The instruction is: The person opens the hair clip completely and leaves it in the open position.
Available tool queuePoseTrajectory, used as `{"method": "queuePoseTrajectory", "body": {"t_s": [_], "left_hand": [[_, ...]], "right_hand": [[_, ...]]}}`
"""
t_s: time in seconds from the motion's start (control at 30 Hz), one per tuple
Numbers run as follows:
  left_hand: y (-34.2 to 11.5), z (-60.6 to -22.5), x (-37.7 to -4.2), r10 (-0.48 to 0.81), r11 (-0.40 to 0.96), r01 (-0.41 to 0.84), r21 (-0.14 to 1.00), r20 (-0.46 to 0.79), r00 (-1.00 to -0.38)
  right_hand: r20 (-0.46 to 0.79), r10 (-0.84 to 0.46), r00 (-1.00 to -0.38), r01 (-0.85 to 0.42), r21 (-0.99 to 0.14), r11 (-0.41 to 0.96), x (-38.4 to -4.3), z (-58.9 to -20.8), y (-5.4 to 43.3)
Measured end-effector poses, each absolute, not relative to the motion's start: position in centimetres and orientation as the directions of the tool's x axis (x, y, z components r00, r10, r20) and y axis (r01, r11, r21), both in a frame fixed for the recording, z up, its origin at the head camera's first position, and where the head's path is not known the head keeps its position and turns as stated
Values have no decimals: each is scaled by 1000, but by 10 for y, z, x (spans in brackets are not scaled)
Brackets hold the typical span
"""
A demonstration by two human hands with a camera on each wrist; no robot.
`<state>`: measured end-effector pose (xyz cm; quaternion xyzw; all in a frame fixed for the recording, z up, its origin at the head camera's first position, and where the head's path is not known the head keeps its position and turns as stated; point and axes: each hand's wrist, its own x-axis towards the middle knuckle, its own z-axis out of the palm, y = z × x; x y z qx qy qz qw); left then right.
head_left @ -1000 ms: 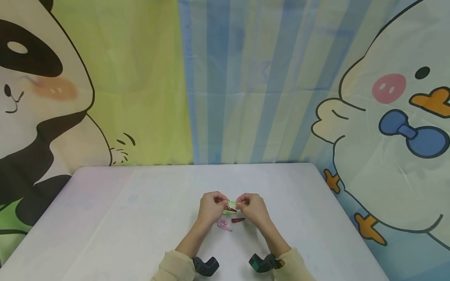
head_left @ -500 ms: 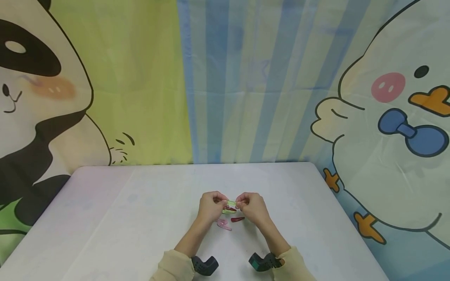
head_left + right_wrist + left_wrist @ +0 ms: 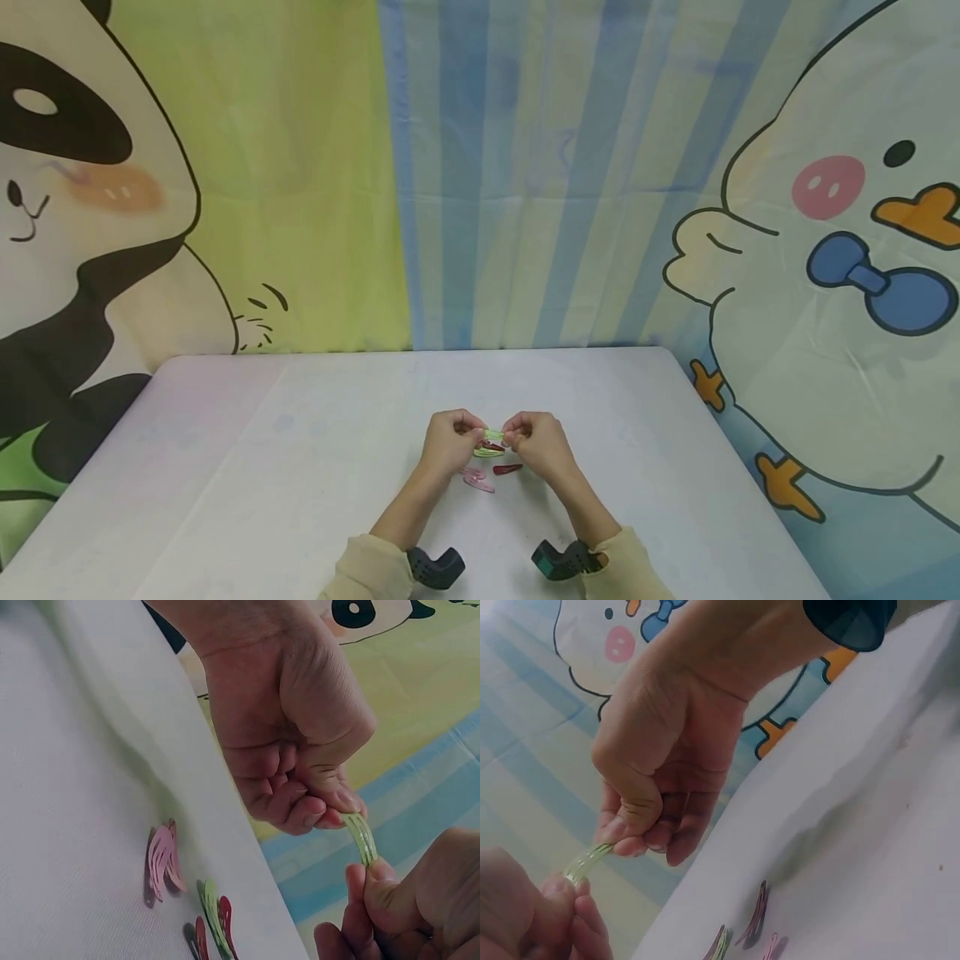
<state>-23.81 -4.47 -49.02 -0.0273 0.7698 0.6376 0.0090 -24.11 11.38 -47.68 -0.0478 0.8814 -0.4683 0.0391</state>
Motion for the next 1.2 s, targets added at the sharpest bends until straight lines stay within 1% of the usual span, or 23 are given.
{"method": "queuePoseTrajectory", "body": {"t_s": [0.27,0.4,0.53,0.67,0.77,0.9,1.03,1.2], "left_hand": [[-45,-490,-240,-26,147,-107,983,-105,-994],[-47,-491,-241,18,152,-83,985,-87,-996],[-54,-492,-243,130,229,70,971,41,-991],[-62,-492,-245,233,312,246,918,177,-956],[-66,-493,-246,283,372,375,849,281,-917],[-68,-495,-247,323,426,541,725,437,-840],[-69,-495,-249,337,439,628,643,530,-778],[-69,-497,-249,339,414,669,618,577,-743]], "right_hand": [[-36,-126,-991,-39,-839,542,-241,-474,115],[-57,-104,-993,-8,-842,539,-243,-474,119],[-68,-76,-995,15,-837,547,-245,-473,123],[-71,-77,-994,18,-841,541,-247,-471,125],[-69,-83,-994,13,-844,536,-246,-469,125],[-65,-104,-993,0,-848,530,-246,-469,126],[-70,-136,-988,-11,-855,519,-246,-468,127],[-78,-189,-979,-28,-864,503,-248,-468,130]]}}
